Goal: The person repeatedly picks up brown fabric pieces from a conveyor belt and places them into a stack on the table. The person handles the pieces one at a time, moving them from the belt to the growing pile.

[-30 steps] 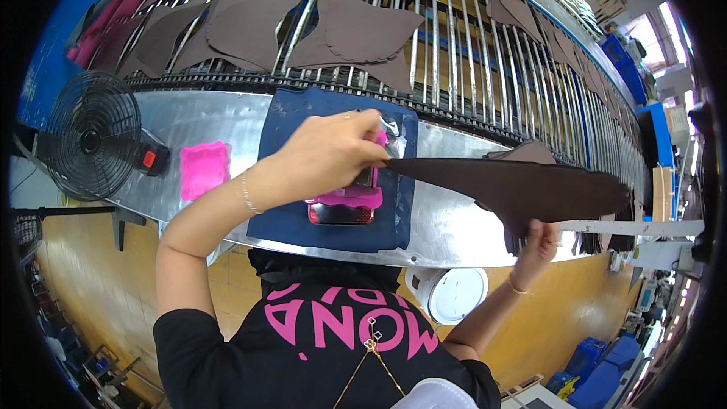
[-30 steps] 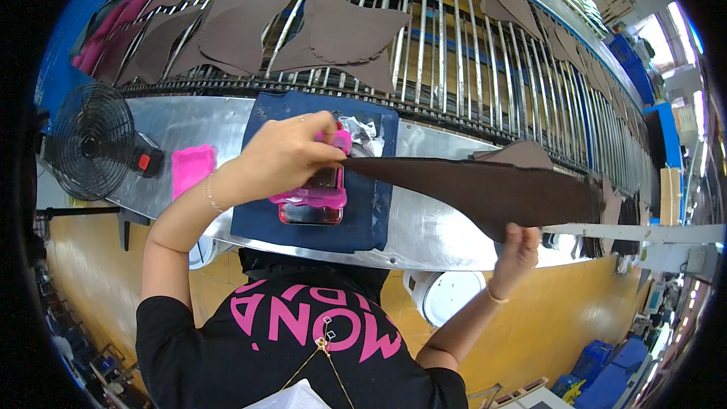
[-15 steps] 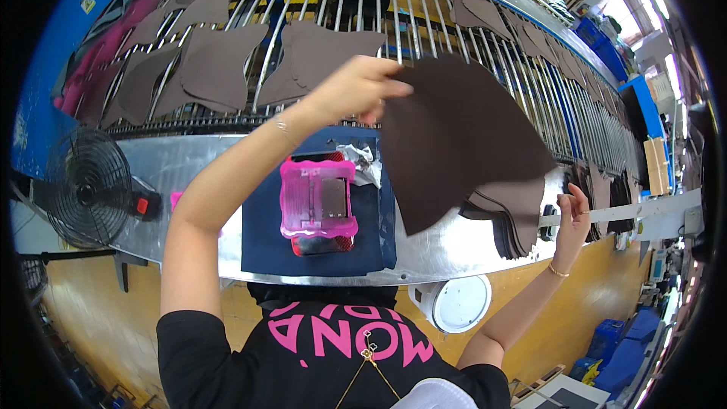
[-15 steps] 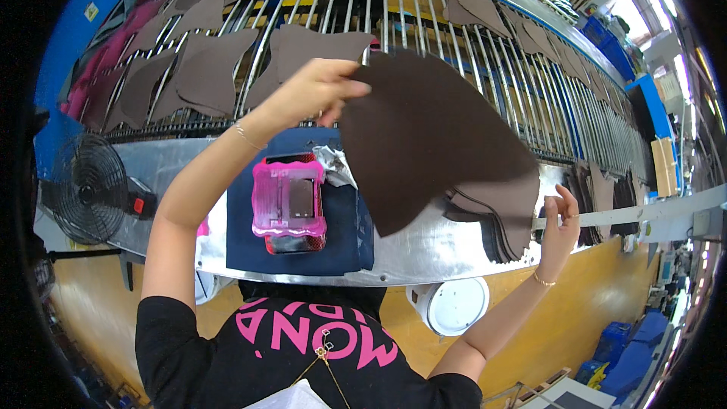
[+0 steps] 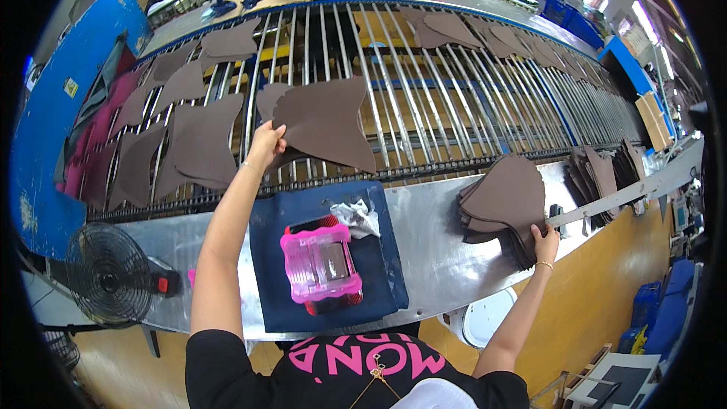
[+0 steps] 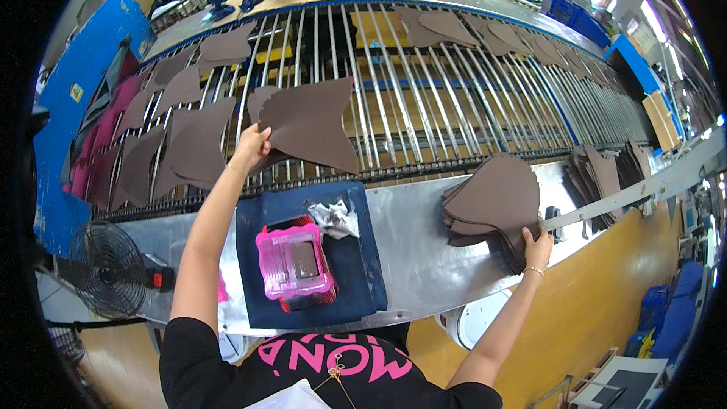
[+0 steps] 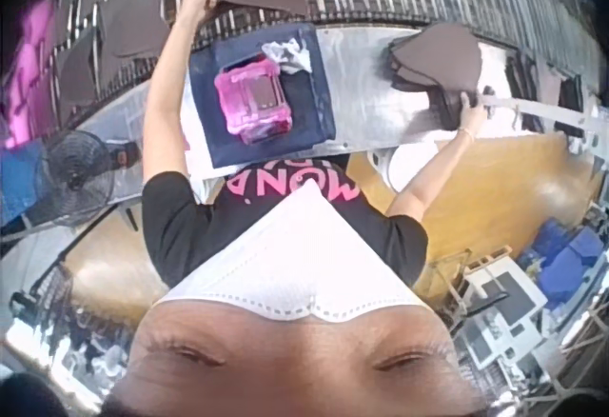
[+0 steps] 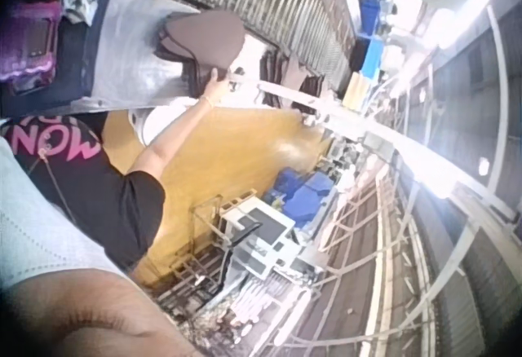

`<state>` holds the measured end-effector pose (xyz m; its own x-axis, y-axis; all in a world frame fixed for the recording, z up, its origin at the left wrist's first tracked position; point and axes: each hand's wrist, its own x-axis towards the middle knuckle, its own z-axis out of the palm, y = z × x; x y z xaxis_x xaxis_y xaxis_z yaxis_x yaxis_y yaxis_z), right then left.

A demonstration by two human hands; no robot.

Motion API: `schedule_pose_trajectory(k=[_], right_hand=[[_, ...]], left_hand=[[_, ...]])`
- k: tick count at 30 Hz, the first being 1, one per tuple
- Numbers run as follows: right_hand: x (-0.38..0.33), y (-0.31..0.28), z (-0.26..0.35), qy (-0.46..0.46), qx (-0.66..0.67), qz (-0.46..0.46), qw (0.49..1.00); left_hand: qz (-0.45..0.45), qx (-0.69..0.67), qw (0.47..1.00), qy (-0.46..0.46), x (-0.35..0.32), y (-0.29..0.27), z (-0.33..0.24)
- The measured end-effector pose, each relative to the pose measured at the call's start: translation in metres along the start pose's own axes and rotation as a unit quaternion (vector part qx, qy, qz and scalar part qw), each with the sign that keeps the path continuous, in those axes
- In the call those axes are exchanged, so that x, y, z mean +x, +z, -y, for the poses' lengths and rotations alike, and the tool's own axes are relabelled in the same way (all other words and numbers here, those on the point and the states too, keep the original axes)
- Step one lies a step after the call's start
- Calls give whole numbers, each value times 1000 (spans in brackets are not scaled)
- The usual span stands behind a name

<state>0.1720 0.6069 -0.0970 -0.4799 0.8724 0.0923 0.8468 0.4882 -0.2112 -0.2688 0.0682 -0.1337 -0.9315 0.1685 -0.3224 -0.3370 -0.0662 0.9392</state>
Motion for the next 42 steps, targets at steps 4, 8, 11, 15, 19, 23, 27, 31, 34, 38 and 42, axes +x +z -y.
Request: schedule_pose_trajectory(k=[4, 8, 11, 15, 19, 23, 27, 31, 34, 38, 42], right_hand=[[0, 2, -6, -1, 21, -30, 999], [0, 4, -1, -2, 32, -25, 999], [5, 0, -12, 5, 42, 3, 999], [8, -9, 6, -11, 11, -17, 1000], [2, -19, 2, -133, -23, -54, 989], [-40, -90, 68, -146, 87, -30, 985], [-85, -154, 125, -264, 228, -70, 935], [-127, -155, 190, -294, 525, 26, 798], [-151, -138, 229, -360, 583, 44, 727], [-186, -117, 273, -456, 484, 160, 729], [-210, -64, 305, -483, 479, 203, 704]], left_hand=[[-8, 15, 999, -28, 17, 6, 7], [-51, 40, 998, -24, 19, -3, 12], [-91, 220, 970, 52, -3, 2, 0], [-59, 269, 956, 105, -29, -12, -16], [17, 240, 960, 145, -77, -2, -49], [141, 199, 961, 131, -121, 13, -74], [202, 237, 914, 261, -168, 55, -82], [252, 163, 909, 290, -216, 72, -87], [305, 78, 941, 126, -245, 49, -120], [98, 132, 951, 260, -283, -20, -142], [-51, 199, 924, 324, -326, -71, -145]])
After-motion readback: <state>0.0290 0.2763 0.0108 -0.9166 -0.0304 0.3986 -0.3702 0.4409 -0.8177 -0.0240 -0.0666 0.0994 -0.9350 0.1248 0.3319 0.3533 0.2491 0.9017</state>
